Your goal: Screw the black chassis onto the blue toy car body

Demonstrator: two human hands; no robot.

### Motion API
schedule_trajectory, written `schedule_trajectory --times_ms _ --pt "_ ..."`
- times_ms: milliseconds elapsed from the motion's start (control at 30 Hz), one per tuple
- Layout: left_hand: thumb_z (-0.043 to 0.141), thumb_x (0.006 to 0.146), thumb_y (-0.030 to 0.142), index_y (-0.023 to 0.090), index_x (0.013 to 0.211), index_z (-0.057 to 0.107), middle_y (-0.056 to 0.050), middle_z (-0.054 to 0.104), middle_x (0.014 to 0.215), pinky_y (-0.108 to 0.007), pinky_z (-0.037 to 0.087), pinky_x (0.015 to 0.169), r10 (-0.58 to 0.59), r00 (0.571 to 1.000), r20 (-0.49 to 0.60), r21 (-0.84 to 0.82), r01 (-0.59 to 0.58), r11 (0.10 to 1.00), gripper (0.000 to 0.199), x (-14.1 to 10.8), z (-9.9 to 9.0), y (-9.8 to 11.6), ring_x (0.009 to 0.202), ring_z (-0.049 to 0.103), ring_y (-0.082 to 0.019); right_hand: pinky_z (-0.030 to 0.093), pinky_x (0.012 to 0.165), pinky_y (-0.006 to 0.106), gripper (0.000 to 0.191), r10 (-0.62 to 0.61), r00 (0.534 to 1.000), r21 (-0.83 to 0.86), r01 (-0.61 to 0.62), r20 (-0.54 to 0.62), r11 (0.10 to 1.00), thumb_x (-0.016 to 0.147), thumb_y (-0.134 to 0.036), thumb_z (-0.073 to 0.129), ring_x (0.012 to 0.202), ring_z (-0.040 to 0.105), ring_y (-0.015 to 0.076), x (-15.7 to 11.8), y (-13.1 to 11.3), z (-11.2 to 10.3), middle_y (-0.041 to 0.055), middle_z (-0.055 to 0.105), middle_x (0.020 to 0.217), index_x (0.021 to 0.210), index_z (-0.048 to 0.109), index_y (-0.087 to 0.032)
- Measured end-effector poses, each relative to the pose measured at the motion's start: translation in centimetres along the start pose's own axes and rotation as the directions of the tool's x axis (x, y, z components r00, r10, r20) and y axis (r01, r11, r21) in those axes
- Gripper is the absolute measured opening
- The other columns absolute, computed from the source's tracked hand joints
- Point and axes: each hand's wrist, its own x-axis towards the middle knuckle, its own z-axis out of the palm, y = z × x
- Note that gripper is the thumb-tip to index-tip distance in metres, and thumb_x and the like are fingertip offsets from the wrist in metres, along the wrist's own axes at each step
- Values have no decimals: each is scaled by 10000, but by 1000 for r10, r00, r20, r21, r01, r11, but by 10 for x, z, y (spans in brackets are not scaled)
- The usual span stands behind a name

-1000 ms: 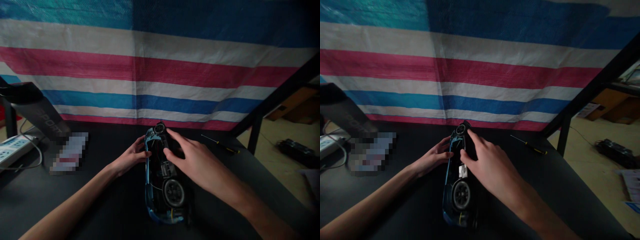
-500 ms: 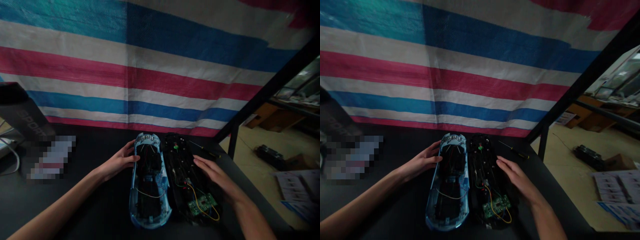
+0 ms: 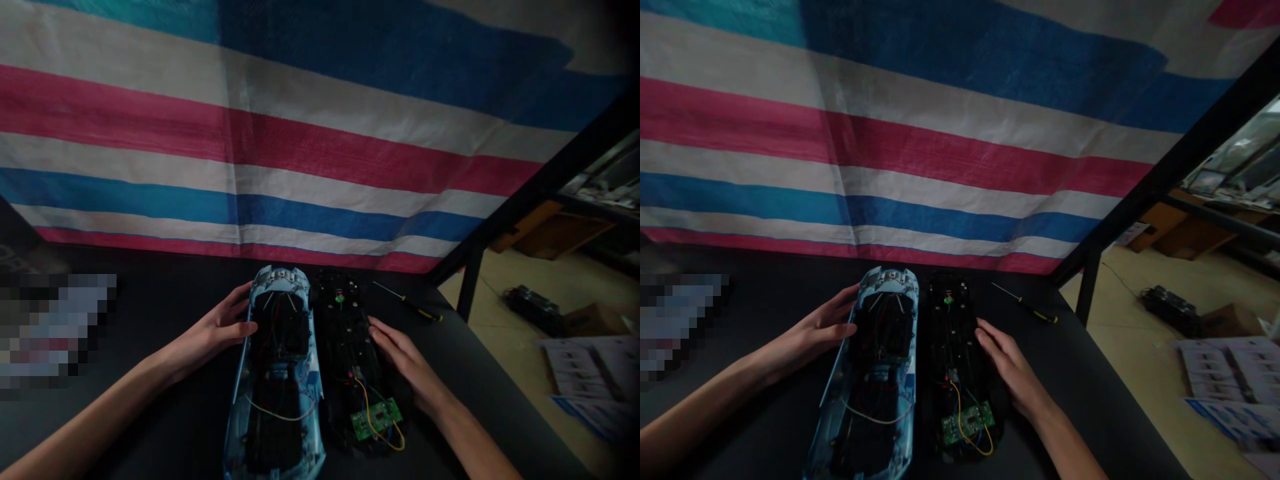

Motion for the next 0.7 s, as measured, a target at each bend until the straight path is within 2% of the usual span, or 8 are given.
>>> schedule_trajectory --times_ms 67,167,333,567,700 --pt "764 893 278 398 1584 328 -62 344 1696 -470 462 1147 -19 1000 8 4 19 1000 826 2 -2 -1 1471 463 -338 475 1149 445 548 9 1000 -22 -8 15 1000 842 -630 731 1395 560 301 -2 4 0 44 652 1448 1282 730 -303" --pt "777 877 282 399 1573 364 -63 390 1674 -471 481 1133 -4 1000 9 13 4 1000 818 5 -5 -4 1465 468 -358 491 1130 449 533 27 999 -44 -29 -29 999 844 -614 733 1399 555 307 -3 8 -1 41 662 1436 1280 732 -306" --pt "792 857 309 404 1575 379 -64 454 1635 -497 489 1131 7 1000 -12 52 -7 999 833 7 -6 -8 1435 498 -389 505 1104 456 488 109 990 31 -106 -90 994 799 -570 789 1363 586 313 -2 10 -3 25 686 1404 1218 757 -322" --pt "780 868 355 410 1571 382 -50 490 1613 -475 497 1139 16 1000 -5 104 -15 994 810 6 1 -1 1452 481 -380 555 959 454 541 165 986 229 -157 -19 961 733 -546 845 1126 720 334 -5 -1 3 51 805 1116 1199 761 -283" --pt "780 863 370 423 1573 376 -48 501 1605 -493 511 1128 2 1000 -20 108 0 994 819 6 0 -2 1439 495 -390 552 919 422 523 174 985 266 -173 22 948 736 -508 861 1090 727 317 -4 -1 3 35 808 1094 1202 757 -294"
